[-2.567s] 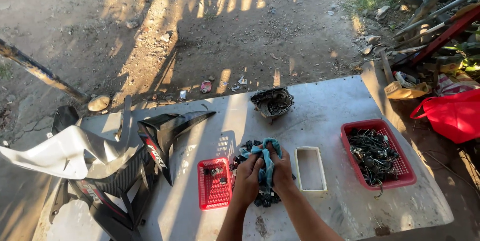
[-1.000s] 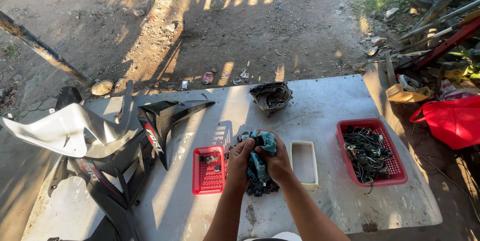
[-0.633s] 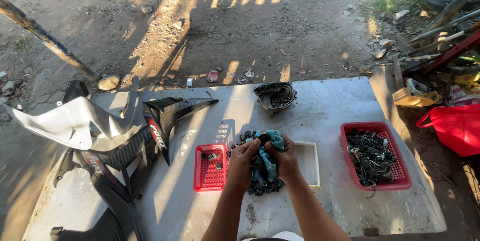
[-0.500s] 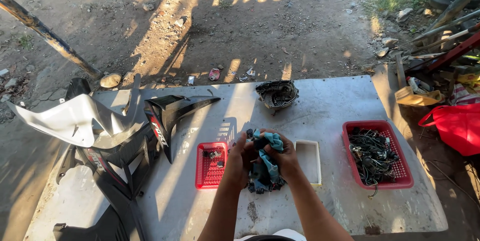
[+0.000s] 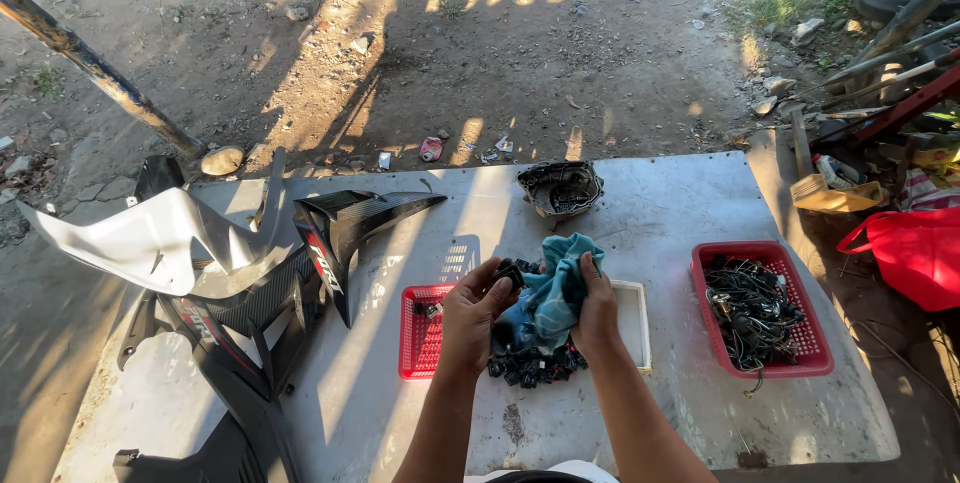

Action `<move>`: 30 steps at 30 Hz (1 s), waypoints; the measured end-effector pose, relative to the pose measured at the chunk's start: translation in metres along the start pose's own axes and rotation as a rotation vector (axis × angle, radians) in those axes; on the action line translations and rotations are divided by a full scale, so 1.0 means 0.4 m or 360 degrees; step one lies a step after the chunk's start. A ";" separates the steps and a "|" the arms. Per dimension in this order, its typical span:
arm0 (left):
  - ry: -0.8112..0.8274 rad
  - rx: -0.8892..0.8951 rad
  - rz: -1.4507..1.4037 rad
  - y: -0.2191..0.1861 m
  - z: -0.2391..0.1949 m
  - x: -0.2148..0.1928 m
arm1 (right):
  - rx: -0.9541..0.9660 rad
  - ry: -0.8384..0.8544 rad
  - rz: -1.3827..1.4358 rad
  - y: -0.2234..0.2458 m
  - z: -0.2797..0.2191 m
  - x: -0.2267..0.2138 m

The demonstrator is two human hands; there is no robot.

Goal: The person wipes small black plastic components with a blue cloth while standing at a table outdoors. They pick up the parts from a pile on the table, clean them, and place them into a red basket.

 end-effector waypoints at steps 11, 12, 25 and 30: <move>0.0125 0.0175 0.0296 -0.003 0.016 0.011 | 0.0025 0.0611 -0.0180 0.015 -0.126 0.073; 0.0116 0.0180 0.0276 -0.004 0.017 0.008 | 0.0138 0.0667 -0.0021 0.043 -0.171 0.101; 0.0155 0.0305 0.0579 -0.083 -0.008 0.014 | -0.0471 0.0589 -0.0700 -0.087 0.029 -0.029; 0.0136 0.0320 0.0586 -0.087 -0.014 0.011 | -0.0471 0.0653 -0.0574 -0.089 0.007 -0.009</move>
Point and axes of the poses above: each hand's wrist, its own z-axis towards the middle knuckle, its own x-axis out of the palm, y = z × x, the point moved 2 cm from there along z, towards the middle knuckle, and after that the axes turned 14 degrees about -y, right-handed, at the moved point
